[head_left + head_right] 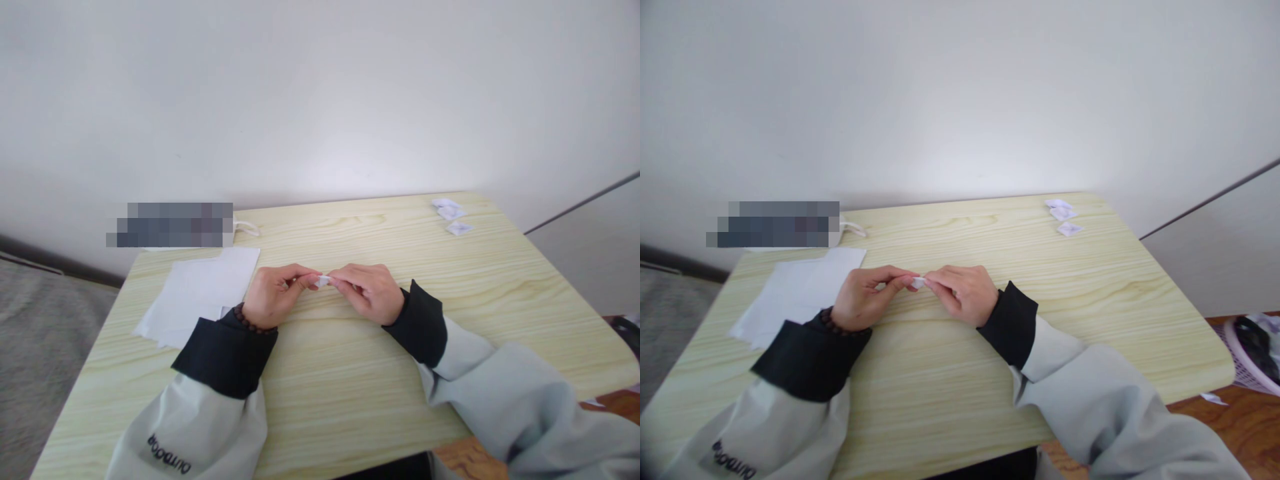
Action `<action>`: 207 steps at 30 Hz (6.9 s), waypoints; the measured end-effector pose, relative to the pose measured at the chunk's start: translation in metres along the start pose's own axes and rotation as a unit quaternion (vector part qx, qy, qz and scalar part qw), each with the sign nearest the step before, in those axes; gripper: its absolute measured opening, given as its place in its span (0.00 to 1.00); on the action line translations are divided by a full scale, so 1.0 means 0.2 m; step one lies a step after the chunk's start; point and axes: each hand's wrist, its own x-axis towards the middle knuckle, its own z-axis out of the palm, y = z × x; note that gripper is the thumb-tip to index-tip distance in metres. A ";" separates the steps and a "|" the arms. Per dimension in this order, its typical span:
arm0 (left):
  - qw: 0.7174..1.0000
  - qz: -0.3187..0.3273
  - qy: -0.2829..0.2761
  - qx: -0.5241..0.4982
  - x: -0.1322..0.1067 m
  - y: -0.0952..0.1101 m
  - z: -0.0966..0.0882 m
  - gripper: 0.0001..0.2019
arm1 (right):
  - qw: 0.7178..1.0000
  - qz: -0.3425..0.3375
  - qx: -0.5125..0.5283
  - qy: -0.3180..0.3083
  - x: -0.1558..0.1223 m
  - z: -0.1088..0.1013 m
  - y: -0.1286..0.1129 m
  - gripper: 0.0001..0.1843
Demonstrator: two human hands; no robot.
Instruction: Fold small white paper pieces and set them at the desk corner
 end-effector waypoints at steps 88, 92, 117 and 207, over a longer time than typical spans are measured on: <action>0.997 -0.051 0.038 0.050 -0.02 0.04 0.08 0.15 | 0.990 0.119 0.071 0.037 0.02 0.05 -0.01 0.06; 0.997 -0.032 0.028 0.061 -0.02 0.04 0.07 0.15 | 0.994 0.090 0.031 0.046 0.03 0.04 -0.01 0.06; 0.952 -0.197 0.000 -0.234 0.02 0.01 0.05 0.18 | 0.983 0.142 0.110 0.029 0.02 0.04 0.00 0.06; 0.980 -0.146 0.004 -0.132 0.01 0.02 0.05 0.14 | 0.980 0.140 0.136 -0.041 0.04 0.03 0.02 0.13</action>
